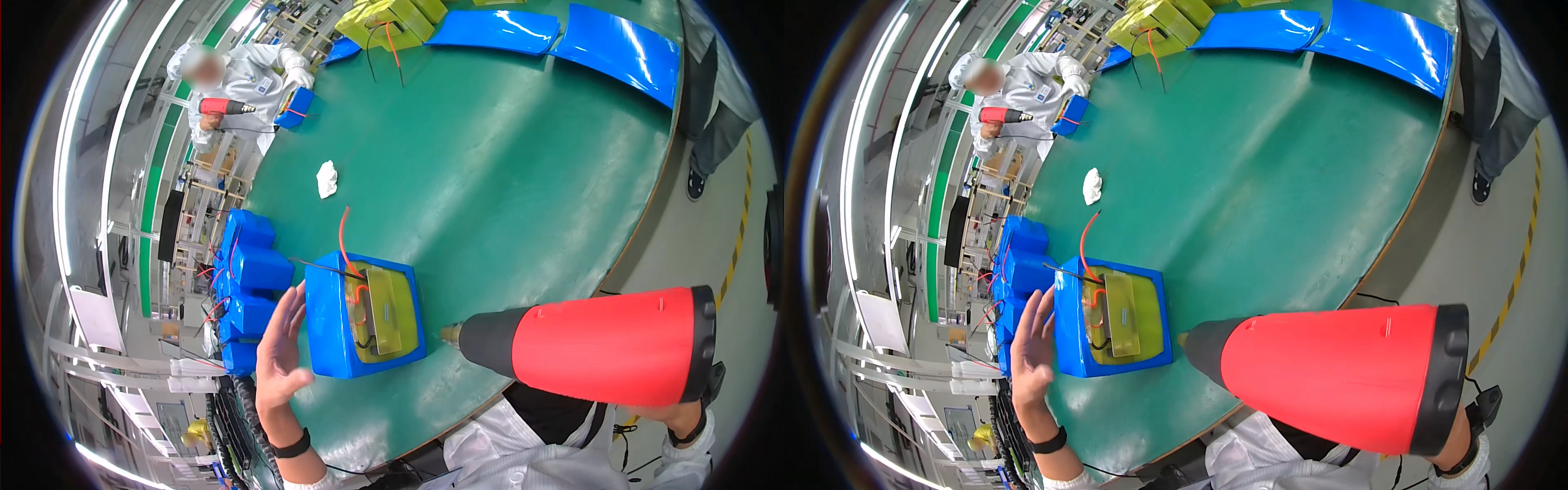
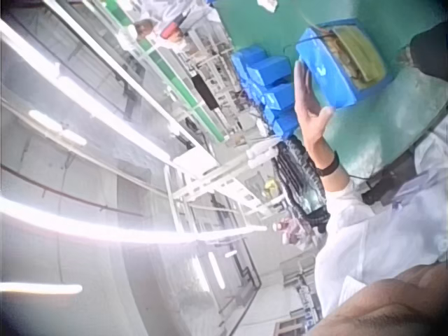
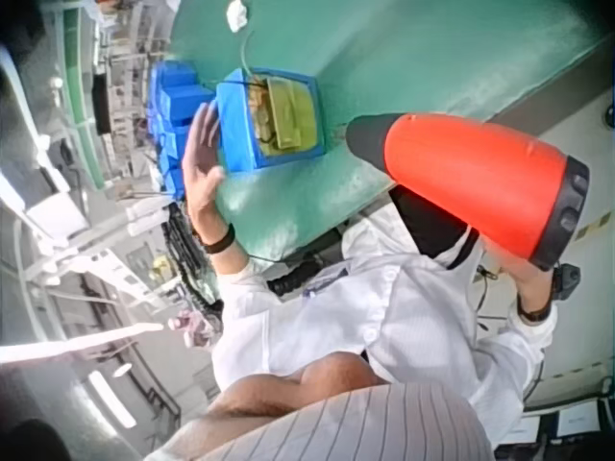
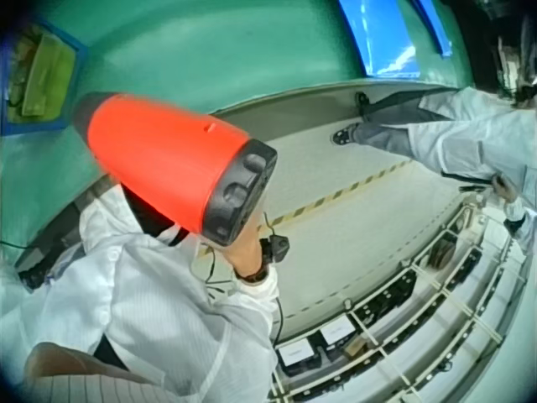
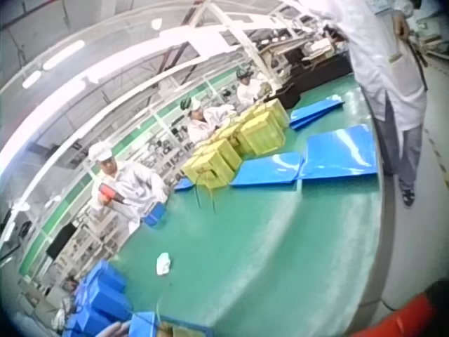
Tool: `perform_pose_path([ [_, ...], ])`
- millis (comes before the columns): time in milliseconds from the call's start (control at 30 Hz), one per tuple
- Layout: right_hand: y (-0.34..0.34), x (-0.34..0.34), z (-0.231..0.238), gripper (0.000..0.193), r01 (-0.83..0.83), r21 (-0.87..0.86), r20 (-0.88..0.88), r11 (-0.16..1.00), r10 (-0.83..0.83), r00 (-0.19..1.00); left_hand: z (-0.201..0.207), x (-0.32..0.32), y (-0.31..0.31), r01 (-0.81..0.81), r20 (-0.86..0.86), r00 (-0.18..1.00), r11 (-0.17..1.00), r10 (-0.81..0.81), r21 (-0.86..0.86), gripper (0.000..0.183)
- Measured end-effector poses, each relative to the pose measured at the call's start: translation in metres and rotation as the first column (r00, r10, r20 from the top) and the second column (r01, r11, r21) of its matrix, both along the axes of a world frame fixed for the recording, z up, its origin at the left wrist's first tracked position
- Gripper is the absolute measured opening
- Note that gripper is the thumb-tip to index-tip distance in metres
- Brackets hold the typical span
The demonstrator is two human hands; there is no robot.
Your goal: Applying blue heat shrink tubing to battery packs using a red industrial heat gun.
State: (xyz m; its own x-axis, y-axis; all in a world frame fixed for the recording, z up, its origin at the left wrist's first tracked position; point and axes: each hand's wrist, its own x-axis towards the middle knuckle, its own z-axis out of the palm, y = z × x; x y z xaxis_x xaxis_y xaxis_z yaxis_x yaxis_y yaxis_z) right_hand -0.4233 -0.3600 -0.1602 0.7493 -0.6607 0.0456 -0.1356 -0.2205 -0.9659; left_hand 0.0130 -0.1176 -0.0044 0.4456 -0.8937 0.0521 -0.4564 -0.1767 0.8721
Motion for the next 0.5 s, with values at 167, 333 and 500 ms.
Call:
perform_pose_path([
  [167,-0.003,0.013,0.014,0.053,0.004,-0.291,-0.042,0.957,-0.017,0.999,0.019,-0.051,-0.041,-0.292,0.194,0.945,0.945,0.262,0.145,0.082],
  [333,-0.011,0.004,0.015,0.076,-0.151,-0.256,-0.145,0.955,0.116,0.983,0.005,-0.039,-0.065,-0.240,0.416,0.896,0.957,0.154,0.162,0.075],
  [500,0.001,0.011,0.027,0.064,0.151,0.517,-0.058,0.842,-0.141,0.988,0.008,-0.036,-0.070,-0.217,0.364,0.921,0.959,0.139,0.184,0.075],
])
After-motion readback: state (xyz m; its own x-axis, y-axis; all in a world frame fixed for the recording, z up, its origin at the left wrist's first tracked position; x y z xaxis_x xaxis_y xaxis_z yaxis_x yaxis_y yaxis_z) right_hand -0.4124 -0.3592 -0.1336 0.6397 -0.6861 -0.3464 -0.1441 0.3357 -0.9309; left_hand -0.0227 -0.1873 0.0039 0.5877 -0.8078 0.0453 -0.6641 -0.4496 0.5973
